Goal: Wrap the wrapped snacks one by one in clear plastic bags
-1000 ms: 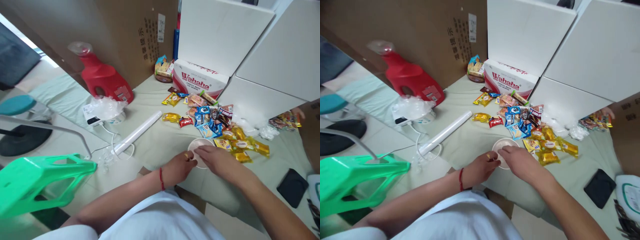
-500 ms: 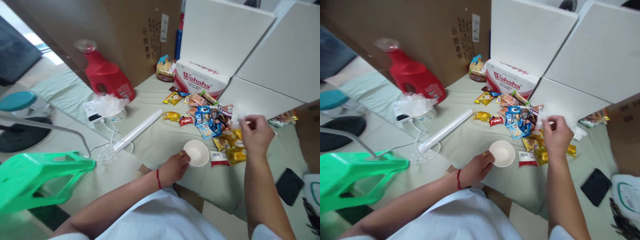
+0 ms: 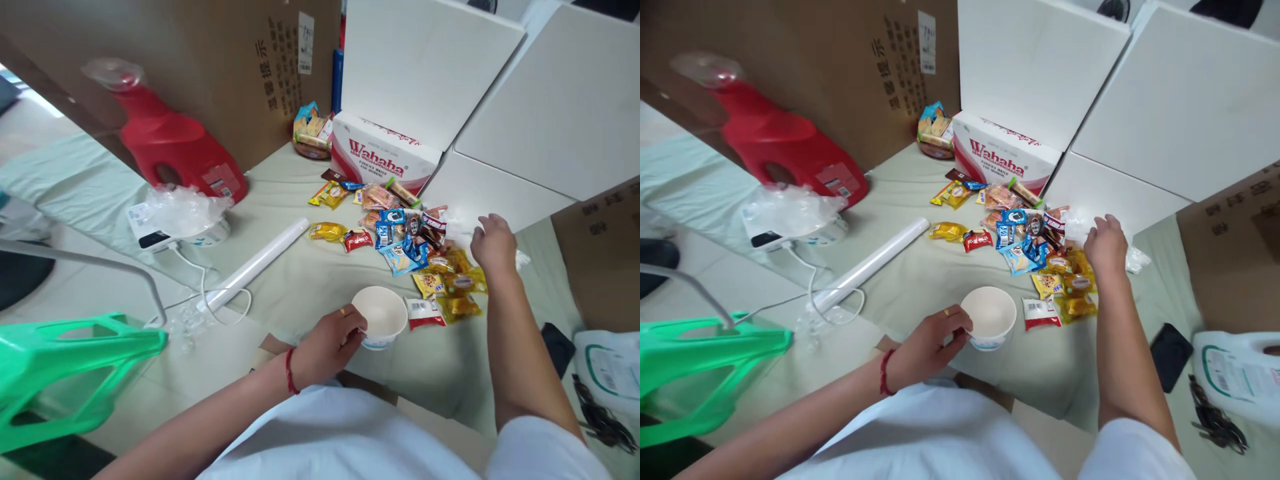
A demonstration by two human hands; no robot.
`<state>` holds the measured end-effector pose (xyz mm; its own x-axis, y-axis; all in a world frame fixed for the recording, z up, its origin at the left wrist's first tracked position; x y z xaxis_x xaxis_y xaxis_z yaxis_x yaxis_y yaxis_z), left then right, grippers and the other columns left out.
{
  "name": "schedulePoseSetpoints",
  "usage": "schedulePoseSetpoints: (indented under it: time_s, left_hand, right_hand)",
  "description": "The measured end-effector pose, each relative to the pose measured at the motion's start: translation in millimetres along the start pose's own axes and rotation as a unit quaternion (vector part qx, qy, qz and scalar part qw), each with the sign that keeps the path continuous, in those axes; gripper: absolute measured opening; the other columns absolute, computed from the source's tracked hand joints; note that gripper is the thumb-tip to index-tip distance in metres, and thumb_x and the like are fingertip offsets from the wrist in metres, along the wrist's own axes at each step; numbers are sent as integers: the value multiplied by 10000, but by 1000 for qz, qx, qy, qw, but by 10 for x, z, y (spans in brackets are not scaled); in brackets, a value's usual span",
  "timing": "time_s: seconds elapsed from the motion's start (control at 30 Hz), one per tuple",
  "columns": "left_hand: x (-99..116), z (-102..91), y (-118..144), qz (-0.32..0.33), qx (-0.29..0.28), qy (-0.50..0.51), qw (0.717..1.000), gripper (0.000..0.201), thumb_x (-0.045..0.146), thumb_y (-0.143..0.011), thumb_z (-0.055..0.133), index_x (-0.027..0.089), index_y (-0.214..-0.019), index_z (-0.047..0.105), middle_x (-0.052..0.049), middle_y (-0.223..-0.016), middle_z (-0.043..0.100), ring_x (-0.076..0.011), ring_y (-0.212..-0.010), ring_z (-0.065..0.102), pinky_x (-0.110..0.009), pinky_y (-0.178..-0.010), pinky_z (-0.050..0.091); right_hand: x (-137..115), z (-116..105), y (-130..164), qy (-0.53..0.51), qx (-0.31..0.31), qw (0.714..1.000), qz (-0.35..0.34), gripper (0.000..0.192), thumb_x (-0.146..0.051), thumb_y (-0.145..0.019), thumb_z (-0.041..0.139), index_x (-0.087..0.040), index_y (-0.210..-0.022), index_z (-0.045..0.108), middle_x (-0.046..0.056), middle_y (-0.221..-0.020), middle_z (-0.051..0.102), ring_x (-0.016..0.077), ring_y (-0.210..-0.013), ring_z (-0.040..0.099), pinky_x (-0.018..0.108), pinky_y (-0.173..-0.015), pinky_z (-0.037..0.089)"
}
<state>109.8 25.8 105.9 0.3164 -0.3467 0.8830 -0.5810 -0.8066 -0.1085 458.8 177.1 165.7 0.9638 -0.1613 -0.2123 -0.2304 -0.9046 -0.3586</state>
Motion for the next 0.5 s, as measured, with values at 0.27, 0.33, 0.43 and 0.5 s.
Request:
schedulePoseSetpoints:
  time_s: [0.27, 0.33, 0.43, 0.5]
  left_hand:
    - [225, 457, -133, 11, -76, 160, 984, 109, 163, -894, 580, 193, -970, 652, -32, -879, 651, -125, -730, 596, -262, -699, 517]
    - [328, 565, -125, 38, -93, 186, 977, 255, 197, -882, 635, 203, -1137, 645, -96, -1105, 664, -162, -891, 639, -288, -756, 561]
    - [349, 541, -96, 61, -75, 194, 976, 429, 222, -888, 661, 236, -1309, 582, -153, -1399, 544, -205, -1113, 615, -314, -823, 590]
    - [239, 430, -69, 50, -47, 181, 981, 328, 212, -926, 612, 235, -1253, 604, -137, -1322, 581, -185, -1063, 622, -305, -816, 589]
  right_hand:
    - [-1079, -528, 2711, -225, -285, 899, -243, 329, -309, -1013, 556, -316, -1324, 663, 73, -1254, 730, 192, -1095, 731, 271, -889, 601]
    - [-776, -634, 2887, -226, -266, 921, -175, 261, -279, -1028, 496, -304, -1159, 721, 50, -1067, 771, 174, -948, 760, 241, -811, 610]
    - [46, -923, 2639, -156, -198, 966, -52, 246, -484, -954, 591, -308, -990, 757, 37, -834, 760, 216, -712, 740, 284, -642, 614]
    - [606, -1153, 2161, -85, -147, 985, 27, 345, -615, -890, 594, -309, -858, 750, -2, -545, 626, 210, -446, 589, 302, -439, 522]
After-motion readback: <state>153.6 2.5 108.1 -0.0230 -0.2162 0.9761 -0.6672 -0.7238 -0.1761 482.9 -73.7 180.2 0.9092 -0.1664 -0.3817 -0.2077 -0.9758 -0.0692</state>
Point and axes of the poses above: each hand's wrist, its own y-axis away from the middle knuckle, its own z-axis out of the palm, x = y × z, the point moved 10 cm from there along -y, towards the middle knuckle
